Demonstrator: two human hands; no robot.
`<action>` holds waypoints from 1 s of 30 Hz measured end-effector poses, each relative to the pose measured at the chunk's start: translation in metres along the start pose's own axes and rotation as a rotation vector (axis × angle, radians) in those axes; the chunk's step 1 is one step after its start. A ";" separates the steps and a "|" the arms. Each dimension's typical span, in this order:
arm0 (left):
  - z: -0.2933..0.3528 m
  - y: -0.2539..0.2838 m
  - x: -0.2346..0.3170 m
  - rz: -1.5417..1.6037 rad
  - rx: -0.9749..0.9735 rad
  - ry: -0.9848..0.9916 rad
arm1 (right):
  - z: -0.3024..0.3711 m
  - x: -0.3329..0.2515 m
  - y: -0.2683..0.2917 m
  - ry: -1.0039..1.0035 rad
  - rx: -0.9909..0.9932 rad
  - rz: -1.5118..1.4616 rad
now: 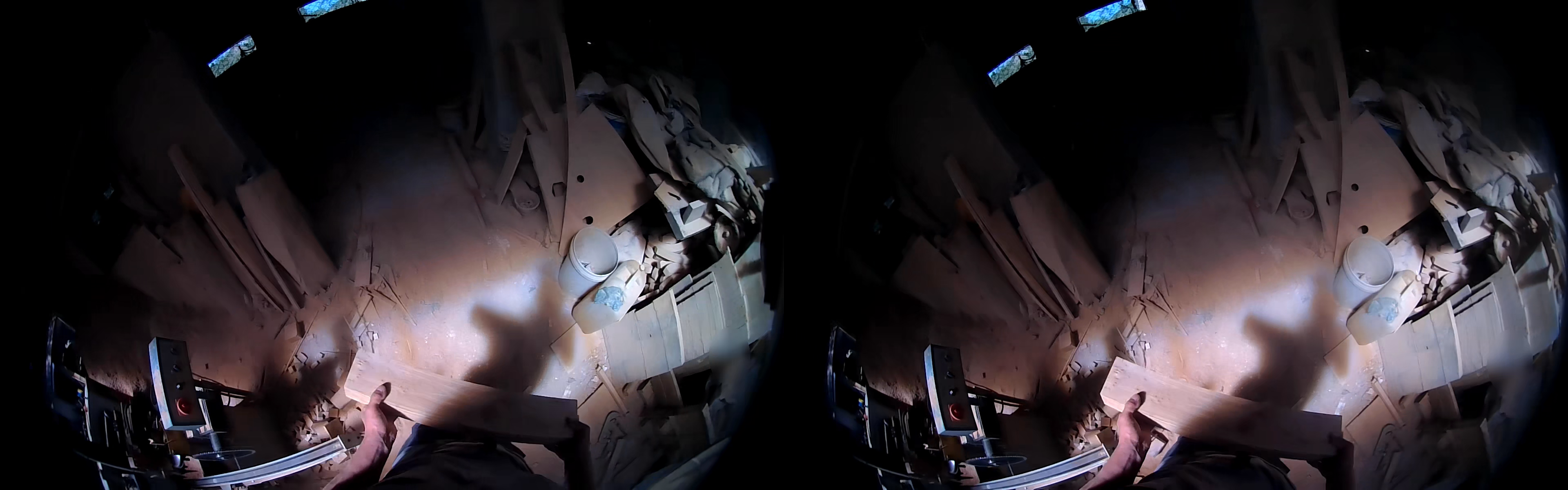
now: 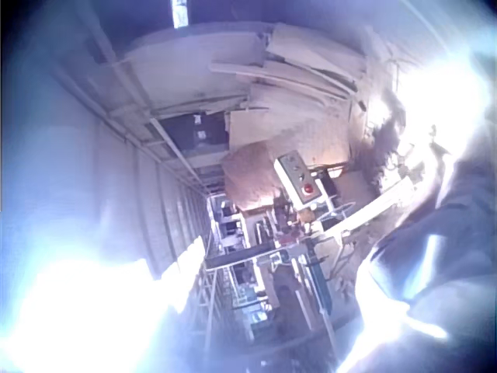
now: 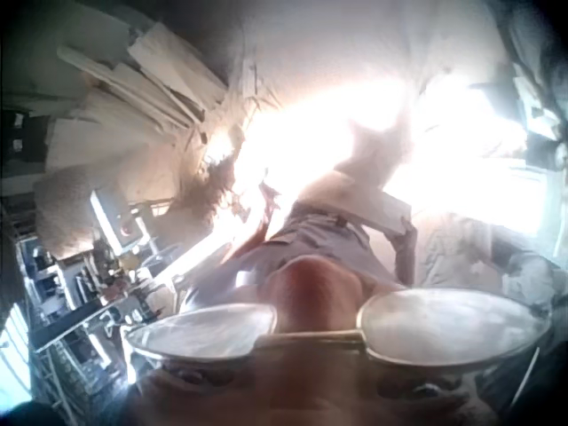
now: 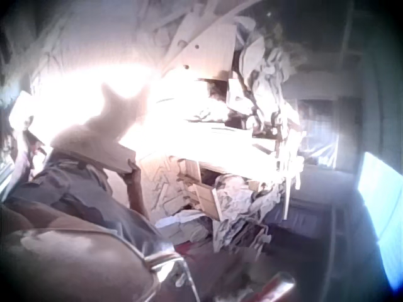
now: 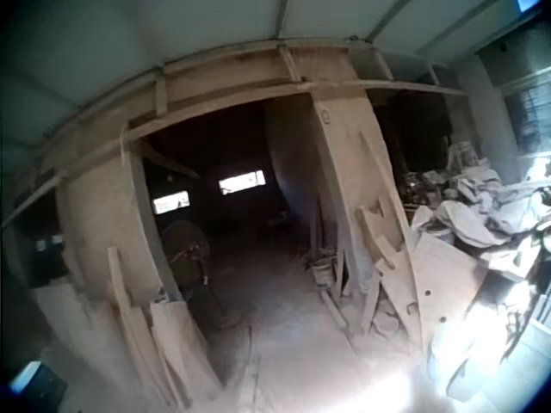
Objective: The person operates a jointer to smooth a wooden plank, measures it with a try square, then uses a chisel and hammer to carve a mortise. The person then fits the plank into a larger wooden frame and returns to the jointer for further processing.
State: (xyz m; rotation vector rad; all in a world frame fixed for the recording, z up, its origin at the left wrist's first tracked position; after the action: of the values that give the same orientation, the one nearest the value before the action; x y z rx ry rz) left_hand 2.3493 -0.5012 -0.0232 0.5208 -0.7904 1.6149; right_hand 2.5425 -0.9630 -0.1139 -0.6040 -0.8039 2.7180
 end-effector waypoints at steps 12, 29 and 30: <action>-0.325 -0.314 0.111 0.182 0.090 -0.044 | -0.478 -0.252 -0.290 0.024 0.082 0.535; -0.818 -0.960 0.367 0.203 -0.048 -0.226 | -0.977 -0.603 -0.865 -0.110 0.116 0.224; -0.837 -0.982 0.379 0.249 -0.012 -0.207 | -1.012 -0.632 -0.910 -0.116 0.107 0.258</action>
State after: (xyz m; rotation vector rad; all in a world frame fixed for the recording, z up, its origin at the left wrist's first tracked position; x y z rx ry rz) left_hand 3.3106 0.4359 -0.1091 0.6066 -1.0524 1.8017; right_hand 3.6619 0.0352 -0.1722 -0.5662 -0.6398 3.0322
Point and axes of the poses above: each hand's wrist, its own z-axis away from the middle knuckle, its own y-axis out of the back of the hand, x = y × z, the point moved 7 cm from there along -z, towards the middle knuckle, and after that the axes turned 13 degrees about x, right-handed, at the moved point
